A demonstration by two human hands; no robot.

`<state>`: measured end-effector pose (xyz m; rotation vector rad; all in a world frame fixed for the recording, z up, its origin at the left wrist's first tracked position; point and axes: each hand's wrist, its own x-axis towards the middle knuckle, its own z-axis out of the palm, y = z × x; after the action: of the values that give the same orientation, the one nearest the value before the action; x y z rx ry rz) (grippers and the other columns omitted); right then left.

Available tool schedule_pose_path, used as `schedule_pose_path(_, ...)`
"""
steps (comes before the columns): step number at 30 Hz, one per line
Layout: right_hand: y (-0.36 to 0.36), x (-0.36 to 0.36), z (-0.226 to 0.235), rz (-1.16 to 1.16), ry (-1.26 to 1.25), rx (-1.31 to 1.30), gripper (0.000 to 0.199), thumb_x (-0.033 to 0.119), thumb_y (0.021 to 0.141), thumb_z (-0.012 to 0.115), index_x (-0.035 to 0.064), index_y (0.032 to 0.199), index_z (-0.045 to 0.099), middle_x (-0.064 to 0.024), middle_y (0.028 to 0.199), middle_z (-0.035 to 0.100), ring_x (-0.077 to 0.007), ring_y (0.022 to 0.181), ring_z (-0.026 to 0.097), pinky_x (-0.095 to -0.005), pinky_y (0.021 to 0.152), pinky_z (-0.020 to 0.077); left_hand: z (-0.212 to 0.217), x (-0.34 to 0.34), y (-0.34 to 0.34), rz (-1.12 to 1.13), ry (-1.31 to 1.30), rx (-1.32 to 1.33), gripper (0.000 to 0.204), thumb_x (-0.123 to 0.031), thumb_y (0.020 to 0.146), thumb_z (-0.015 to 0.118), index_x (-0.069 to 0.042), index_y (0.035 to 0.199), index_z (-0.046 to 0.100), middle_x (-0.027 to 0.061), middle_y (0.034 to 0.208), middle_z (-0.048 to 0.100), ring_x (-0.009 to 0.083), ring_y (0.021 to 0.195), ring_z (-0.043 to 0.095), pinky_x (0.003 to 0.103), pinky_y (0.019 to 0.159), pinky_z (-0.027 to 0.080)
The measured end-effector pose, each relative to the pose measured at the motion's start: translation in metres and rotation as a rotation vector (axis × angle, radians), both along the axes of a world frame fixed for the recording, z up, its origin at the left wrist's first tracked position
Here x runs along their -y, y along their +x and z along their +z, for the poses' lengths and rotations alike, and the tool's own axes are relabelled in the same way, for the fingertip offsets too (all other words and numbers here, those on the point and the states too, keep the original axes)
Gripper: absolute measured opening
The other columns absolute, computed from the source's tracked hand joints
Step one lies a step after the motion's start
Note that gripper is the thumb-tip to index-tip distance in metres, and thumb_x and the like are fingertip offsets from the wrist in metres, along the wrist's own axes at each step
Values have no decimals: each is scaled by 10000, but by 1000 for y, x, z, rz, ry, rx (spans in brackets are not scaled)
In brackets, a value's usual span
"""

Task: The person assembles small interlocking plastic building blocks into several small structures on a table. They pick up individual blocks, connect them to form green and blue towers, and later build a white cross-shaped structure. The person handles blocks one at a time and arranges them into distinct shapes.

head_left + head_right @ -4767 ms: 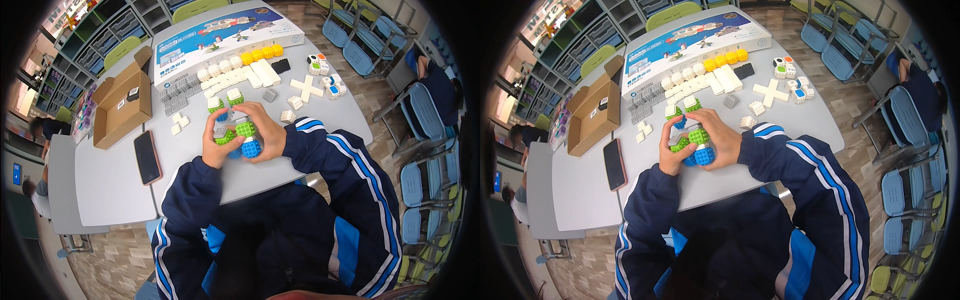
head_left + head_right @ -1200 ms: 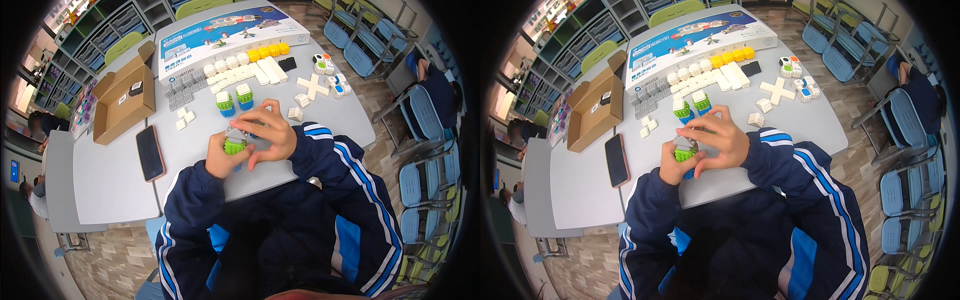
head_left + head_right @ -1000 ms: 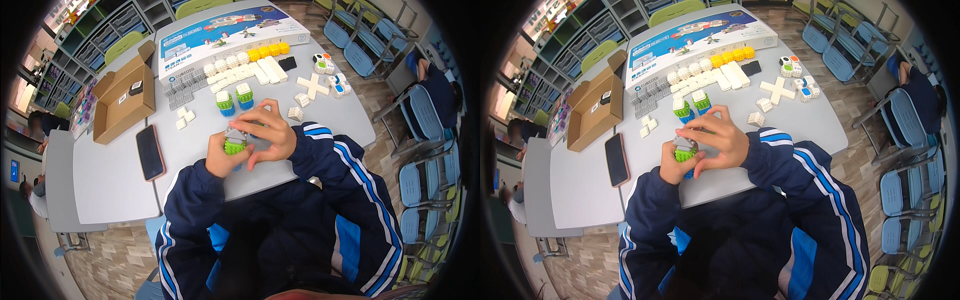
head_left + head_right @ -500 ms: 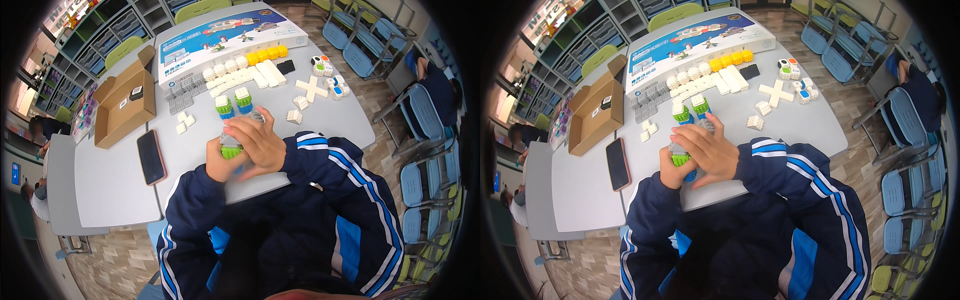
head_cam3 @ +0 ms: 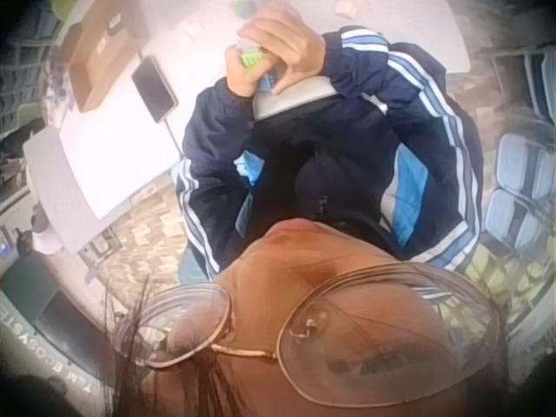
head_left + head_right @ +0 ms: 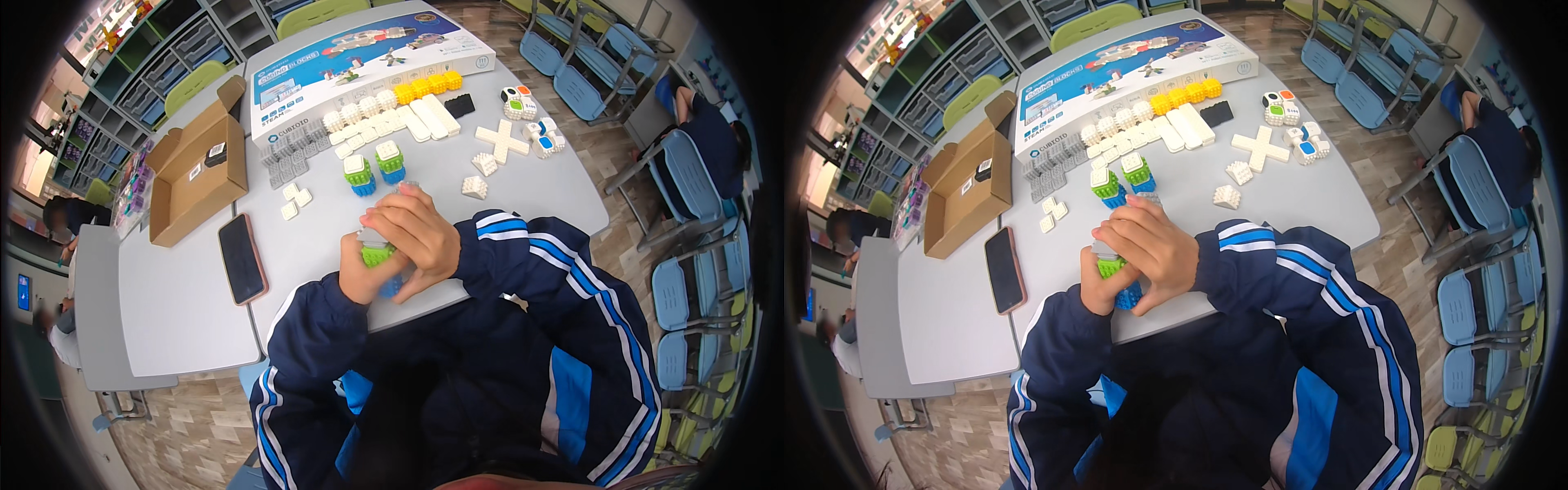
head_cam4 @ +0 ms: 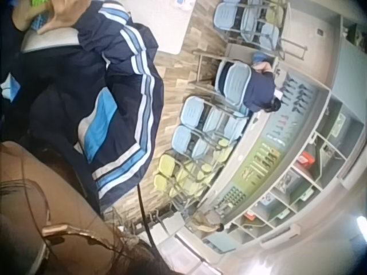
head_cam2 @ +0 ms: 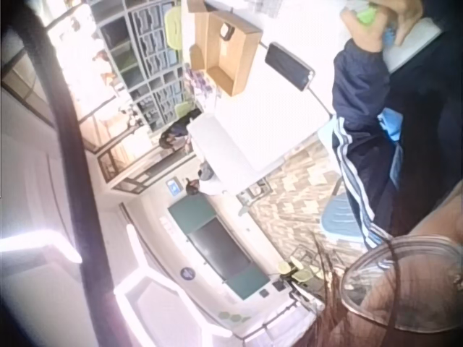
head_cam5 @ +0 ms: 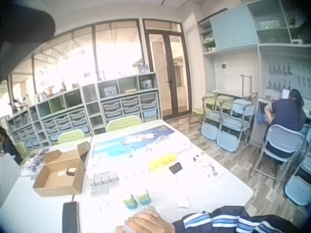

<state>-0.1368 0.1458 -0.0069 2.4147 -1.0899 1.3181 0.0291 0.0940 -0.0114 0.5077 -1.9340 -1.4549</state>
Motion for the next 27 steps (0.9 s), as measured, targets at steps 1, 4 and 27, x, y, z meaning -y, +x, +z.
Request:
schedule_pose_path(1,-1,1,1,8,11,-10,1102,418,353,868,-39,1282,489,-153,1217,548,-328,1175,494,-549,1058,304,1,1,-1,5,19,-13,198,-38,774,699,17,957,646,58,832,673,115,754,634,273,652,508)
schedule_pose_path(4,-3,5,5,-12,34,-84,1154,439,388,870,-28,1350,438,-160,1279,519,-336,1227,469,-598,1076,242,2,3,-1,42,207,-101,222,-39,779,703,12,986,643,57,858,675,115,772,633,278,661,508)
schedule_pose_path(27,-132,-23,-21,-354,514,-95,326,296,770,762,117,1034,695,-15,1045,659,-182,1001,540,-355,910,301,-35,47,-9,373,-78,91,420,-62,705,833,-55,998,532,-3,817,561,69,735,518,233,669,447)
